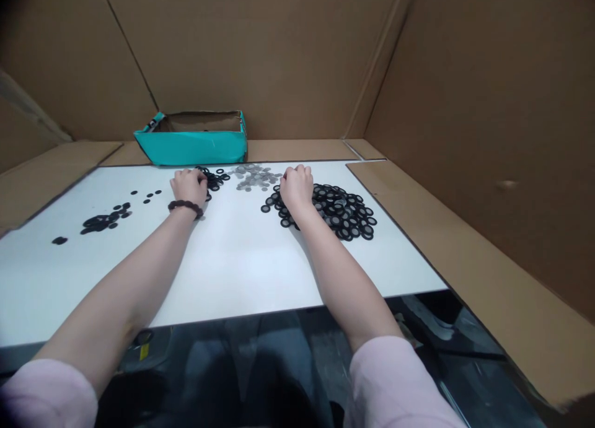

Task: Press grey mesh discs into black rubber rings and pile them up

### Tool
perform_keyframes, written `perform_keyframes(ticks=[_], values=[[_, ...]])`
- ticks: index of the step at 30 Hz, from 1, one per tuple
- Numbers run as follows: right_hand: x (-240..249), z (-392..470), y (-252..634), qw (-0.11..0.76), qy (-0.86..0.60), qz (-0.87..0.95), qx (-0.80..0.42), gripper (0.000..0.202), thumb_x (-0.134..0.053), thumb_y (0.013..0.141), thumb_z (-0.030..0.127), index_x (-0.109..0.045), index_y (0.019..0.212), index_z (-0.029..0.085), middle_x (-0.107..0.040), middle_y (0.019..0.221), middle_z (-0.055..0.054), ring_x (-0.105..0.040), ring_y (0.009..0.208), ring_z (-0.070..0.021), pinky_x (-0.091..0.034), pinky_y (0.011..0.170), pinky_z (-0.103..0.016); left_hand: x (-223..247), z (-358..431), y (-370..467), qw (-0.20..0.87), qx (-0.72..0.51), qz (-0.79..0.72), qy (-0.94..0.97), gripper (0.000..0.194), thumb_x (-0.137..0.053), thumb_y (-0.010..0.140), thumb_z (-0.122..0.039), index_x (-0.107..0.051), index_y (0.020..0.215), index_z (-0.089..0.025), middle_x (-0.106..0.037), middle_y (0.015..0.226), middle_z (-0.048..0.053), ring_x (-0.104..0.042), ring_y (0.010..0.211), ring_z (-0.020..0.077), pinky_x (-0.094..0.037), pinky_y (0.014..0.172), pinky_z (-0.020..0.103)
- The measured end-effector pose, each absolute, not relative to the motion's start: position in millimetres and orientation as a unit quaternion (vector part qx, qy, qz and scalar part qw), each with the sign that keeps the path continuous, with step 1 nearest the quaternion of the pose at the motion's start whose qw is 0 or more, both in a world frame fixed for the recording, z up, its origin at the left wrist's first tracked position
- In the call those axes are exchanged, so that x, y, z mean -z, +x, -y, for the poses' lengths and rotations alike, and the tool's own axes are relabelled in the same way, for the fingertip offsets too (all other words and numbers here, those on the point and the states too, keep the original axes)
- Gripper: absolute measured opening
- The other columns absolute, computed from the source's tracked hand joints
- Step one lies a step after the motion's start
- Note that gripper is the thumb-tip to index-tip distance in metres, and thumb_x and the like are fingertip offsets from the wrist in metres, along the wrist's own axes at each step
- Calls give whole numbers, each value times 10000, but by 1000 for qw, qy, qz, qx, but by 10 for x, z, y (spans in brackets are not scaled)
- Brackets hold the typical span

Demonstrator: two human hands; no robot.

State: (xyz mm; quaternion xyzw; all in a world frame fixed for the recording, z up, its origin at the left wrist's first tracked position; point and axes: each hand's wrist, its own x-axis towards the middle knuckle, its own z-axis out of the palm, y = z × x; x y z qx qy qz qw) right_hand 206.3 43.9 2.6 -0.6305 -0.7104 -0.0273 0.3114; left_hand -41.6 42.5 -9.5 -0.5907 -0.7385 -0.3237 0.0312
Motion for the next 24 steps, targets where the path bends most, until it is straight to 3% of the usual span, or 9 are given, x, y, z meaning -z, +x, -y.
perform_keyframes(ticks=[5, 11, 17, 24], values=[[23, -462, 2054, 326, -625, 709, 27, 191, -458, 845, 165, -643, 809, 132, -594, 925, -164, -477, 972, -302, -386, 871, -439, 107, -419, -395, 22, 323, 727, -606, 328, -414, 776, -121, -589, 1044, -197, -581, 1108, 170, -428, 1123, 350, -312, 927, 549], [44, -474, 2075, 308, -636, 707, 20, 196, -459, 848, 173, -645, 808, 127, -608, 936, -173, -486, 973, -316, -385, 871, -441, 98, -418, -408, 28, 320, 737, -594, 218, -431, 777, -154, -611, 899, -159, -579, 1075, 188, -415, 1134, 362, -307, 948, 557], [57, -488, 2073, 321, -632, 705, 11, 189, -454, 846, 175, -630, 788, 141, -607, 922, -160, -487, 963, -307, -382, 867, -440, 123, -445, -407, 45, 382, 748, -541, 210, -435, 765, -124, -572, 925, -134, -531, 1086, 205, -406, 1151, 362, -307, 975, 575], [18, -463, 2045, 360, -599, 715, 15, 183, -443, 863, 187, -613, 805, 156, -624, 930, -140, -502, 939, -281, -370, 867, -412, 67, -436, -358, 32, 466, 670, -577, 225, -394, 799, -101, -519, 963, -190, -508, 1063, 135, -515, 1045, 272, -395, 965, 464]])
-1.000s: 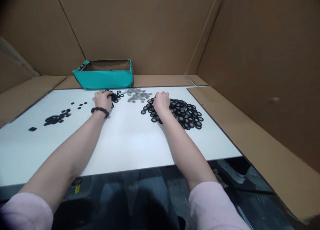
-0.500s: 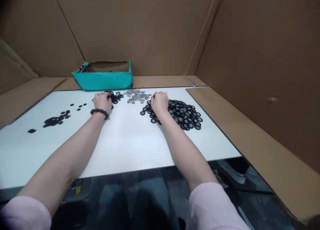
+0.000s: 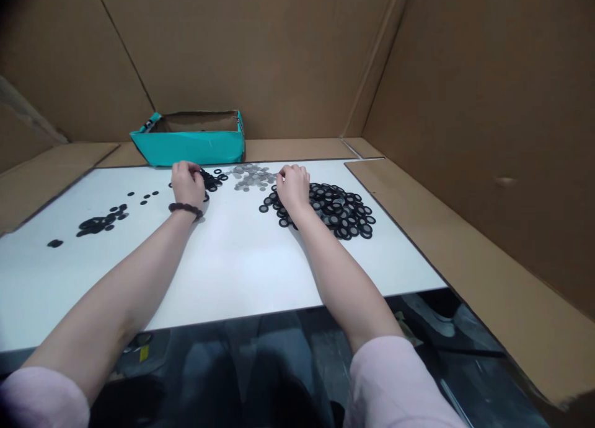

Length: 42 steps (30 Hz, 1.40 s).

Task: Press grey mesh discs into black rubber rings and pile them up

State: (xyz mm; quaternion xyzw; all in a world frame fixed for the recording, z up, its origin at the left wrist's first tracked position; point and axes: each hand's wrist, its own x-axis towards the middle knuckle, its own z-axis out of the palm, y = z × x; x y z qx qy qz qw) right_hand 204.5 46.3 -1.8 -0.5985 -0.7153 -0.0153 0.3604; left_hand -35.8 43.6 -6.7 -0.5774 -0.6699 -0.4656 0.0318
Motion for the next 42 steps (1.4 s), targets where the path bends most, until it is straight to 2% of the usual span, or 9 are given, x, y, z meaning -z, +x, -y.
perform_keyframes(ticks=[6, 12, 15, 17, 20, 26, 31, 36, 42], values=[[-60, -348, 1889, 377, -453, 804, -76, 214, -465, 872, 235, -585, 1034, 164, -645, 953, -85, -556, 867, -203, -395, 839, -308, 92, -237, 241, -43, 504, 538, -675, 211, -411, 836, -158, -450, 1038, -206, -575, 1017, 89, -571, 951, 206, -465, 849, 390], [-57, -291, 1801, 377, -426, 809, -147, 189, -407, 884, 218, -589, 907, 170, -653, 826, -63, -580, 738, -174, -397, 692, -246, 152, -159, 453, -95, 501, 484, -711, 163, -426, 847, -185, -483, 999, -192, -619, 984, 77, -595, 876, 165, -489, 781, 319], [-49, -290, 1805, 386, -477, 780, -124, 201, -377, 901, 224, -560, 965, 173, -653, 803, -67, -594, 733, -187, -391, 678, -250, 168, -230, 324, -36, 409, 524, -746, 194, -435, 848, -193, -557, 997, -173, -622, 1062, 117, -565, 1020, 226, -440, 906, 400], [-32, -301, 1812, 388, -500, 768, -98, 212, -357, 906, 224, -546, 986, 167, -655, 795, -77, -595, 718, -203, -388, 668, -264, 185, -274, 260, 2, 318, 577, -752, 258, -438, 846, -198, -592, 1050, -165, -566, 1243, 144, -462, 1198, 286, -364, 991, 460], [4, -323, 1817, 384, -491, 780, -59, 202, -363, 901, 227, -542, 964, 160, -658, 782, -93, -590, 694, -220, -385, 662, -283, 191, -296, 237, 3, 210, 629, -749, 364, -371, 885, -232, -576, 1181, -175, -504, 1363, 119, -383, 1281, 308, -303, 1031, 478], [9, -315, 1808, 368, -479, 797, -24, 190, -356, 901, 209, -536, 944, 165, -667, 780, -94, -598, 720, -232, -388, 721, -304, 118, -278, 247, -2, 170, 624, -763, 390, -325, 870, -133, -635, 1107, -144, -654, 1115, 133, -537, 1109, 258, -352, 964, 398], [-16, -302, 1816, 360, -502, 786, -31, 183, -366, 905, 209, -539, 941, 161, -662, 772, -87, -595, 725, -227, -382, 756, -306, 137, -357, 174, 25, 203, 647, -735, 401, -397, 864, -192, -598, 1210, -180, -606, 1199, 119, -460, 1154, 295, -364, 926, 405], [-9, -314, 1823, 360, -509, 781, -39, 193, -364, 902, 210, -544, 947, 157, -659, 755, -83, -587, 704, -225, -378, 764, -313, 163, -461, 156, 35, 189, 661, -725, 335, -420, 867, -262, -690, 1052, -187, -621, 1114, 135, -435, 1116, 324, -362, 886, 431], [-30, -349, 1869, 389, -518, 761, -33, 189, -355, 898, 207, -537, 922, 164, -655, 750, -82, -587, 692, -217, -376, 771, -313, 142, -503, 204, 65, 183, 635, -748, 294, -413, 864, -234, -665, 994, -155, -637, 1076, 156, -447, 1096, 319, -334, 907, 440]])
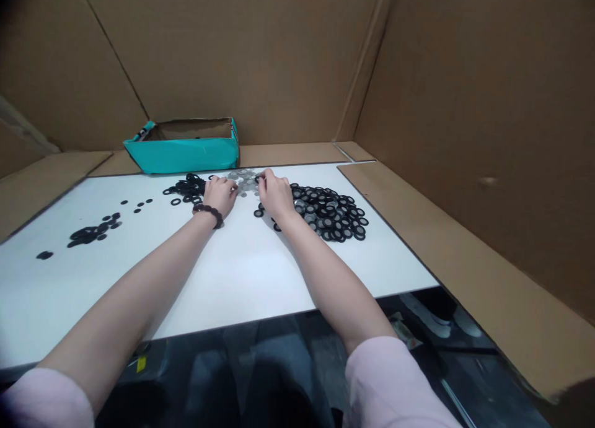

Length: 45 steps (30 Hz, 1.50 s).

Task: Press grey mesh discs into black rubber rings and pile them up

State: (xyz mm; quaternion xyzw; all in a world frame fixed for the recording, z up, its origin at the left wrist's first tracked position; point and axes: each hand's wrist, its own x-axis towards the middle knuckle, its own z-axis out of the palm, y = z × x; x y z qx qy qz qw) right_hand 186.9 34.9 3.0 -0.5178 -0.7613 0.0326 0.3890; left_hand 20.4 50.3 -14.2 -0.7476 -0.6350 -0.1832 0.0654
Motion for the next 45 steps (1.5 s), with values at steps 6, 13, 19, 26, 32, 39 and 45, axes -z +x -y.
perform_keyframes(ticks=[6, 13, 19, 26, 32, 39, 45], values=[[-34, -402, 1945, 428, -547, 719, -34, 151, -362, 891, 210, -510, 872, 183, -624, 674, -56, -571, 629, -205, -383, 739, -307, 121, -489, 219, 40, 212, 642, -736, 236, -430, 844, -210, -633, 951, -156, -650, 1041, 137, -476, 1060, 301, -337, 901, 422], [-7, -432, 1970, 436, -552, 710, -39, 133, -369, 881, 205, -497, 846, 192, -612, 654, -46, -572, 622, -205, -388, 733, -312, 95, -488, 213, 3, 227, 663, -714, 303, -400, 860, -245, -683, 933, -166, -650, 1070, 136, -480, 1070, 316, -360, 873, 440], [-9, -426, 1964, 430, -558, 709, -40, 126, -385, 883, 197, -506, 853, 185, -620, 671, -51, -583, 633, -201, -396, 743, -311, 91, -511, 180, -3, 269, 666, -695, 340, -413, 858, -274, -713, 987, -183, -677, 1057, 111, -513, 1045, 289, -366, 896, 412], [-9, -440, 1970, 457, -541, 700, -96, 132, -420, 877, 233, -530, 824, 182, -650, 708, -59, -619, 692, -194, -431, 727, -297, 108, -521, 127, -51, 392, 628, -671, 244, -414, 831, -246, -643, 789, -174, -670, 874, 83, -556, 855, 210, -395, 811, 333], [-93, -387, 1856, 503, -482, 645, -314, 176, -537, 826, 313, -560, 725, 170, -641, 618, -24, -609, 584, -137, -474, 660, -246, 30, -282, 261, -182, 484, 579, -630, 224, -354, 837, -216, -435, 628, -216, -545, 660, 4, -511, 691, 150, -382, 688, 268], [-104, -329, 1721, 479, -416, 614, -470, 210, -607, 778, 321, -607, 682, 135, -621, 592, -18, -533, 498, -79, -396, 487, -182, 11, 56, 428, -313, 484, 530, -622, 244, -375, 834, -253, -415, 598, -206, -489, 608, -17, -454, 603, 119, -357, 592, 246], [-118, -307, 1711, 456, -429, 617, -476, 191, -607, 763, 295, -613, 652, 140, -630, 585, -11, -543, 507, -75, -405, 497, -177, 11, 37, 322, -327, 478, 507, -638, 243, -451, 809, -324, -468, 607, -190, -503, 601, -17, -468, 603, 111, -374, 597, 239]])
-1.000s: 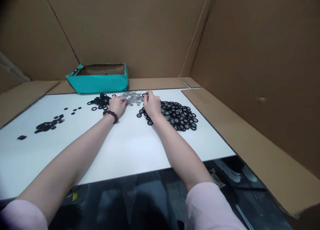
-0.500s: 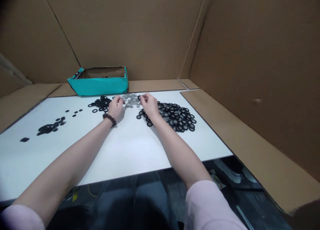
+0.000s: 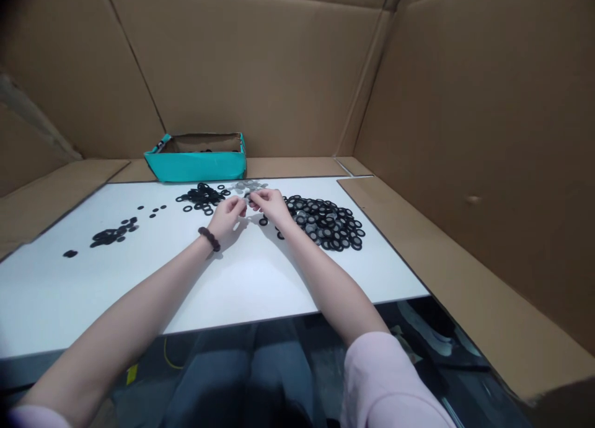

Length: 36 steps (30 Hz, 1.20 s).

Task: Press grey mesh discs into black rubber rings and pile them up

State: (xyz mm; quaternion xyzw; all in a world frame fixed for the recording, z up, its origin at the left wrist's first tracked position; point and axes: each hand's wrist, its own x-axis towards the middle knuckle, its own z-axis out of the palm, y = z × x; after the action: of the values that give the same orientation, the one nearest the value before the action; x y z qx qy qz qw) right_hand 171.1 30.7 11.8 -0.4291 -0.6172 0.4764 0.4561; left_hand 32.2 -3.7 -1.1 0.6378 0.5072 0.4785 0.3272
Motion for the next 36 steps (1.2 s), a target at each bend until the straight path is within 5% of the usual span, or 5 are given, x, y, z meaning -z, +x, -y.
perform_keyframes(ticks=[10, 22, 30, 36], values=[[-184, -263, 1729, 399, -432, 644, -489, 62, -658, 664, 148, -596, 668, 149, -614, 553, 18, -565, 529, -89, -436, 534, -188, -86, 40, 286, 425, -441, -542, 575, 266, -568, 736, -346, -525, 541, -171, -487, 493, -13, -406, 473, 88, -345, 455, 228], [-220, -255, 1832, 347, -444, 587, -581, 119, -744, 641, 218, -673, 582, 141, -668, 592, -13, -601, 546, -88, -493, 553, -185, -145, 77, 317, 523, -418, -528, 522, 268, -566, 748, -301, -533, 519, -166, -455, 477, -10, -331, 425, 71, -239, 415, 244], [-223, -268, 1888, 280, -459, 616, -576, 152, -776, 617, 204, -659, 536, 150, -658, 550, -12, -593, 518, -93, -476, 497, -177, -67, 39, 302, 516, -368, -548, 546, 266, -604, 731, -335, -576, 533, -160, -456, 441, -11, -335, 402, 78, -253, 440, 258], [-227, -249, 1869, 253, -475, 661, -524, 204, -662, 697, 92, -599, 513, 154, -630, 506, 2, -564, 474, -87, -448, 468, -177, -48, 37, 257, 411, -368, -561, 617, 174, -656, 687, -312, -627, 621, -154, -607, 567, 14, -496, 520, 109, -343, 506, 232]])
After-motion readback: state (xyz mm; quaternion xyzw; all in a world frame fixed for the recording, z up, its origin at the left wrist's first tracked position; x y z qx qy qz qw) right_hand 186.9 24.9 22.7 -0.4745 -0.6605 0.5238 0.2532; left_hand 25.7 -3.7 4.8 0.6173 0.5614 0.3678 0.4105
